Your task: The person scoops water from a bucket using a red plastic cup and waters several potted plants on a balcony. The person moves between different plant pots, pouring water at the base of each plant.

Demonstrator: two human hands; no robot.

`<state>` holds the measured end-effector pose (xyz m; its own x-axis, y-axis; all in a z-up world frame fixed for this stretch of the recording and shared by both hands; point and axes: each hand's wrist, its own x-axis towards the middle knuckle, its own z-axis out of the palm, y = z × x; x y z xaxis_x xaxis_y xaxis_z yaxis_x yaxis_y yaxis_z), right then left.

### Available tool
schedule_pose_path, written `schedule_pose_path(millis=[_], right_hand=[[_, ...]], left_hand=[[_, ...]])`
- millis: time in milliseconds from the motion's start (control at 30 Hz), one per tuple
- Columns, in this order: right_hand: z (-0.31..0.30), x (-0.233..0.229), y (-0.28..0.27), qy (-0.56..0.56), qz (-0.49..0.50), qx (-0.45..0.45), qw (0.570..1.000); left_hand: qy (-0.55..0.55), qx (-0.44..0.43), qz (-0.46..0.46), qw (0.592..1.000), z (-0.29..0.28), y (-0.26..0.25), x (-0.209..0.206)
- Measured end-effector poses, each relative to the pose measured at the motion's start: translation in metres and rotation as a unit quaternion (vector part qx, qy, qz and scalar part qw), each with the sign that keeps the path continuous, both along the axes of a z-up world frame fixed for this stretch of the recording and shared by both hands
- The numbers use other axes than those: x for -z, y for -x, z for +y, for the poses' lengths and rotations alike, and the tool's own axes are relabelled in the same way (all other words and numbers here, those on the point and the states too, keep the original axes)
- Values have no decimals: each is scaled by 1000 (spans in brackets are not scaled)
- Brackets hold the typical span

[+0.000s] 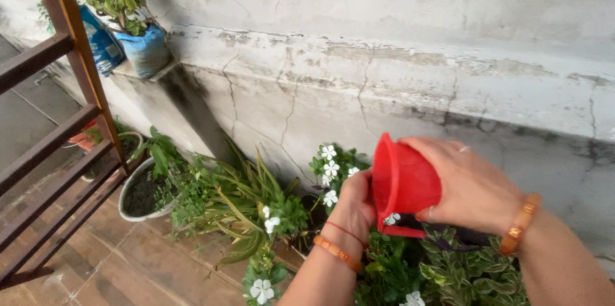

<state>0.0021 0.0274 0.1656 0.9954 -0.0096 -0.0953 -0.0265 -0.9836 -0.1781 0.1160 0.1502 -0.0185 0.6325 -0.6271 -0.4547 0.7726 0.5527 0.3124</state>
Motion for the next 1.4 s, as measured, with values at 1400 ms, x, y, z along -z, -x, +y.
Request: schedule_pose_path(millis=[1400], right_hand=[[158,-20,-110,5,-86,-54,995]], left_hand=[[55,-73,28,995,136,-145,46]])
